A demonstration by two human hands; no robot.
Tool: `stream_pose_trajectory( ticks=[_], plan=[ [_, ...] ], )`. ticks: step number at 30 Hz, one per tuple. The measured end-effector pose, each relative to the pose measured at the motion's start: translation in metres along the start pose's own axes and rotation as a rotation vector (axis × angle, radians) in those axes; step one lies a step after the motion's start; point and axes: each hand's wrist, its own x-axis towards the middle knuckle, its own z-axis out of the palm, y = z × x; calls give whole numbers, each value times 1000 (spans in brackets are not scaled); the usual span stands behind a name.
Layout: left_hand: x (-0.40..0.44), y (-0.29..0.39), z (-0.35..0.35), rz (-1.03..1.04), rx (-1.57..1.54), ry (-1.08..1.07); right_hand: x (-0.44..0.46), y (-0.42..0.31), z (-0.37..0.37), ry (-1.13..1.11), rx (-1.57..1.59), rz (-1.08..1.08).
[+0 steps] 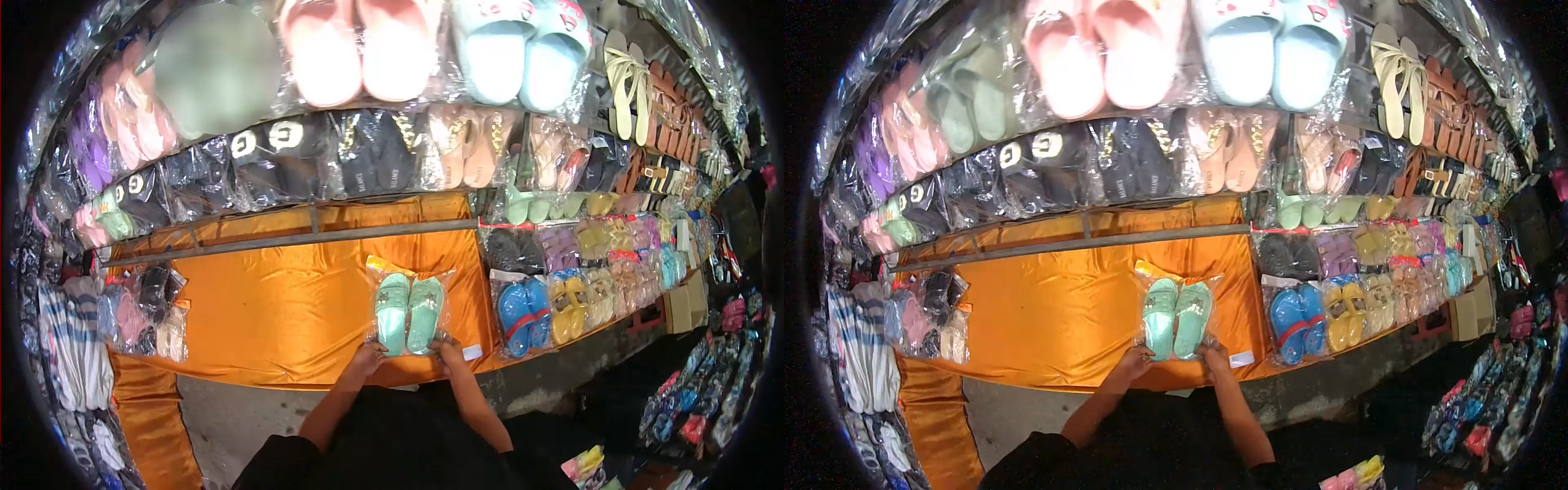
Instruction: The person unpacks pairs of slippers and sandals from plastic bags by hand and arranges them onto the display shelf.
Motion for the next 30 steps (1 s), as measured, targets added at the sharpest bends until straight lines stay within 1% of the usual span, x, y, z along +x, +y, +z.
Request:
stream_pose_trajectory(
  ticks=[1, 2, 4, 5, 6, 8, 9, 10, 11, 12, 13, 14, 15, 16, 17, 18, 19, 20, 21, 22, 23, 24, 25, 26, 27, 28, 30],
  plan=[
    [6, -6, 18, 4, -50, 11, 6, -11, -11, -12, -14, -40],
    [12, -12, 35, 5, -52, 21, 12, -21, -22, -16, -13, -31],
    [19, -19, 78, 85, -54, 73, 14, -55, -35, -14, -15, -119],
    [21, -20, 94, 85, -87, 59, 25, -60, -43, -29, 3, -130],
    [33, -27, 97, 90, -94, 67, 27, -69, -48, -36, -2, -122],
    [64, -42, 89, 126, -10, 3, 30, -87, -53, -25, 4, -163],
    [58, -37, 110, 183, 6, 23, 42, -83, -64, -156, 105, -204],
    [66, -36, 117, 191, 3, 28, 65, -77, -78, -165, 102, -201],
    [77, -38, 120, 222, -52, 84, 90, -70, -92, -199, -13, -303],
    [83, -37, 124, 252, -109, 140, 94, -77, -92, -233, -128, -405],
    [88, -33, 127, 258, -115, 145, 101, -86, -90, -257, -63, -340],
    [95, -27, 130, 242, -58, 216, 107, -95, -89, -264, -68, -337],
    [101, -21, 135, 224, -1, 286, 97, -113, -79, -288, -165, -597],
    [99, -11, 149, 228, -7, 292, 92, -123, -73, -309, -259, -856],
    [90, 3, 172, 303, -13, 278, 162, -95, -102, -306, -266, -695],
    [88, 16, 186, 378, -17, 264, 141, -125, -102, -313, -263, -693],
    [102, 25, 182, 381, -15, 269, 124, -161, -73, -293, -153, -560],
    [125, 31, 172, 406, 96, 285, 94, -189, -35, -269, -44, -425],
    [140, 39, 169, 428, 208, 299, 108, -197, -29, -238, -59, -419],
    [140, 52, 181, 428, 209, 301, 121, -205, -23, -209, -75, -412],
    [139, 67, 193, 466, 213, 218, 134, -215, -19, -210, -73, -410],
    [136, 81, 207, 504, 217, 134, 144, -225, -14, -201, -151, -442],
    [137, 93, 218, 504, 219, 136, 152, -237, -6, -192, -230, -476],
    [137, 103, 230, 561, 256, 123, 159, -247, 2, -193, -227, -476],
    [142, 112, 239, 618, 294, 110, 163, -258, 11, -136, -275, -509],
    [148, 120, 245, 619, 295, 111, 171, -266, 17, -79, -323, -541],
    [159, 136, 256, 672, 382, 174, 190, -283, 24, -124, -324, -538]
  ],
)
